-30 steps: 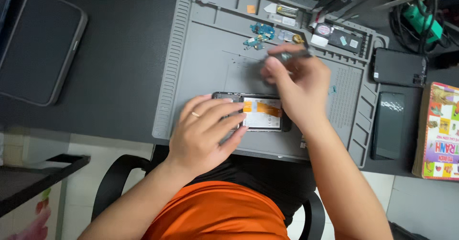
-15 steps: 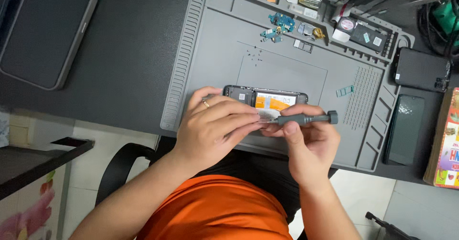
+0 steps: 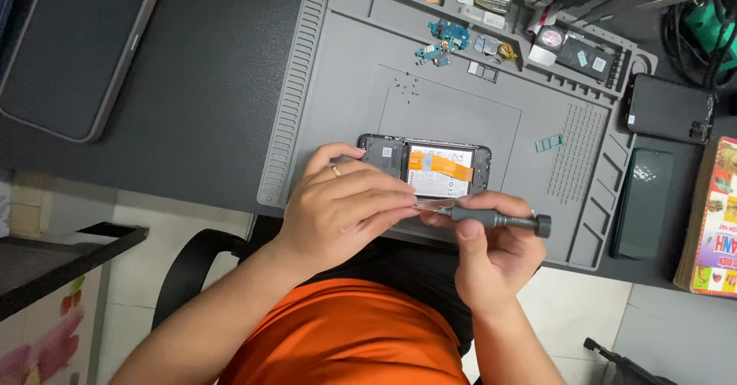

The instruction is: The person uses a screwdriver to remove screws from a disassembled smartphone placed on a gray work mat. Screws are placed into a compartmented tray. The person continues unscrewing and organizing components throughout the clip.

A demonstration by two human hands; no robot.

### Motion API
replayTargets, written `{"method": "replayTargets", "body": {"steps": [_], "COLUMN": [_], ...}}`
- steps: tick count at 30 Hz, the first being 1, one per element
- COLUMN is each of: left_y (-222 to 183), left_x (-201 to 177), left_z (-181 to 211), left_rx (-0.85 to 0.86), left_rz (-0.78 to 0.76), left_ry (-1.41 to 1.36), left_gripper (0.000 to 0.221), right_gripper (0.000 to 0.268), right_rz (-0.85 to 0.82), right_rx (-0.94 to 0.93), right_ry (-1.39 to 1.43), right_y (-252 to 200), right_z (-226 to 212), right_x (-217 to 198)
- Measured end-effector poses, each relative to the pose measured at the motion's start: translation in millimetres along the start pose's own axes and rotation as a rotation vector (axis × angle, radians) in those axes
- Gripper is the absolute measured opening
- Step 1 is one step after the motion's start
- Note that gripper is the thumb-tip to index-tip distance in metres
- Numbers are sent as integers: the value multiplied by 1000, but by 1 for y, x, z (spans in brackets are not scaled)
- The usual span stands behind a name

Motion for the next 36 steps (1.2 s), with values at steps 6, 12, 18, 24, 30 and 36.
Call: {"method": "replayTargets", "body": {"steps": [6,12,18,24,30,36], "left_y": [-3,-4,-6,-8,-7,-8], "left_x": [0,1,0,-1,-1,1], "left_z": [-1,-1,0,1,1,-1], "left_rx": [34,47,70,83,75,89], "left_rz": [6,9,13,14,3,3], "left_ry": [-1,10,5,29,34,59], "left_gripper": [9,14,16,19,15,16], "right_gripper": [34,37,36,35,31,25], "right_rz": [-31,-23,-42,11,-13,-19], "right_rx": [-23,-13,3,4,21,24], "right_ry": [-63,-50,-13,-52,-75,-86], "right_y": [-3,-1,-4,-8,-8,-7], "right_z": [-4,-7,-9,-3,-3,-7], "right_x": [0,1,0,-2,-2,2]}}
Point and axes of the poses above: each hand's wrist, its own y-axis towards the middle knuckle, its own x-axis out of the palm, z = x × y, the point moved 4 cm from there along y, towards the middle knuckle, and after that the axes turned 5 degrees about y, right-handed, at the moved point
